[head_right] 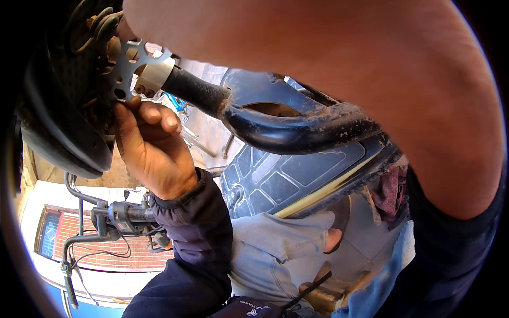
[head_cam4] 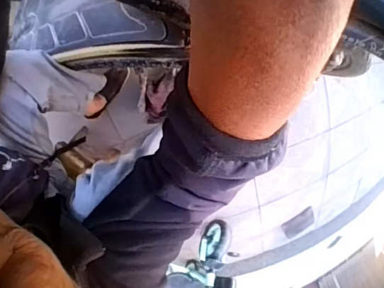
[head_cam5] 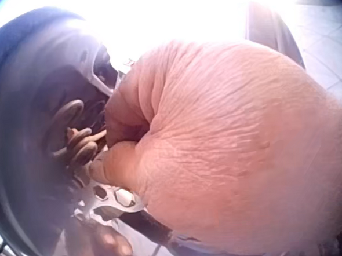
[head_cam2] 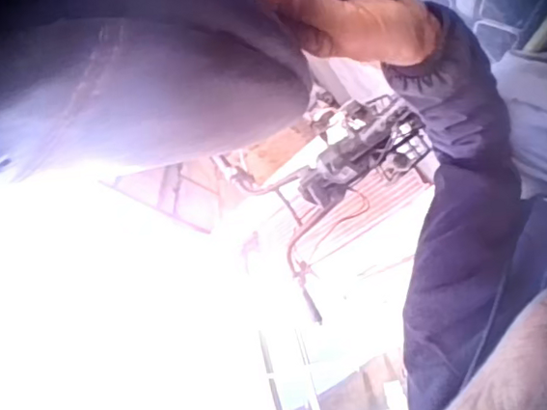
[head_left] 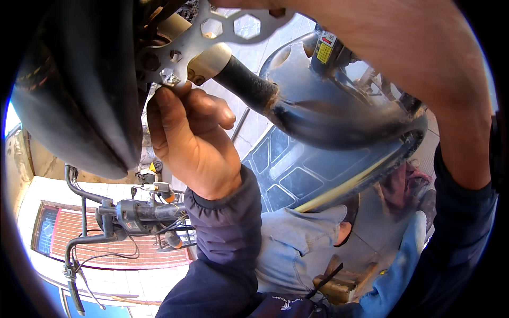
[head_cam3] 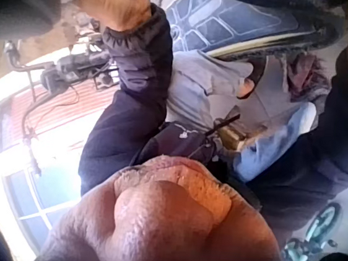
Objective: The person uses a multi-bit wrench to loosen and remove a bolt from the motorcycle seat mounting area. They then lift the seat off the frame and place it on the ground. Finally, they use the wrench to adjust a bolt on the exposed seat mounting bracket.
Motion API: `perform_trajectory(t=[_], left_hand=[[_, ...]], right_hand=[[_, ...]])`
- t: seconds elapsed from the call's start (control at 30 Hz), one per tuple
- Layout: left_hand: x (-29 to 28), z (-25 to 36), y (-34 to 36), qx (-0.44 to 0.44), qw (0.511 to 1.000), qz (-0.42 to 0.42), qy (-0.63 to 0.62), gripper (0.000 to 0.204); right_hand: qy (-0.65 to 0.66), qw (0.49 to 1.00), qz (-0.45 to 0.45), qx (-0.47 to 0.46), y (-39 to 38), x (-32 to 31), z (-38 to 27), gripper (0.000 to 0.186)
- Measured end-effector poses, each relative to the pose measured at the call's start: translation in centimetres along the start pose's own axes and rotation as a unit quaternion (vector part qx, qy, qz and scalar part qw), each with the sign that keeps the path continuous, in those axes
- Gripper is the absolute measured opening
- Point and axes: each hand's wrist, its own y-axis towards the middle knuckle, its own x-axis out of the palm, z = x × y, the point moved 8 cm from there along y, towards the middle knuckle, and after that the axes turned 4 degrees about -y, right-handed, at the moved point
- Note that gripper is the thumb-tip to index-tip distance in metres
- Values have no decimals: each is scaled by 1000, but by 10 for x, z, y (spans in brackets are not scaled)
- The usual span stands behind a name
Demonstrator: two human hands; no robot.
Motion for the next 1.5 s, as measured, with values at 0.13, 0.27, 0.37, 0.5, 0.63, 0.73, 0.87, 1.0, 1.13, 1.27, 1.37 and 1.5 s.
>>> perform_trajectory(t=[0.13,0.27,0.37,0.5,0.63,0.73,0.87,1.0,1.13,1.27,1.37,1.5], left_hand=[[10,-7,-9,-20,994,-58,-96,24],[5,-12,-28,-33,994,-62,-85,25],[13,-12,-35,-24,997,-63,-46,25],[8,-18,-40,-43,996,-62,-48,25],[5,-19,-42,-56,997,-26,-46,25],[6,-14,-42,-71,997,-16,-25,26],[12,-11,-38,-37,996,-56,-52,29],[3,-10,-37,-16,1000,-2,-5,32],[0,-11,-38,-20,1000,20,11,35],[4,-8,-38,-33,999,-6,14,38],[-5,-9,-36,-22,999,25,31,39],[-10,-12,-35,-25,998,18,58,40]], right_hand=[[-20,1000,2,12,-13,-6,-10,9],[-11,1000,-18,23,-18,-3,-11,9],[-21,999,-23,35,-30,-4,-26,9],[-7,998,-24,57,-41,11,-28,9],[3,991,-82,105,-37,19,-25,11],[-22,989,-122,76,-43,38,-11,14],[19,981,-138,134,-44,53,-8,15],[32,991,-80,100,-40,60,-9,17],[24,995,-65,77,-36,63,-10,18],[43,994,-58,80,-28,68,-13,17],[44,995,-49,78,-27,73,-10,17],[5,999,8,37,-22,81,-13,16]])
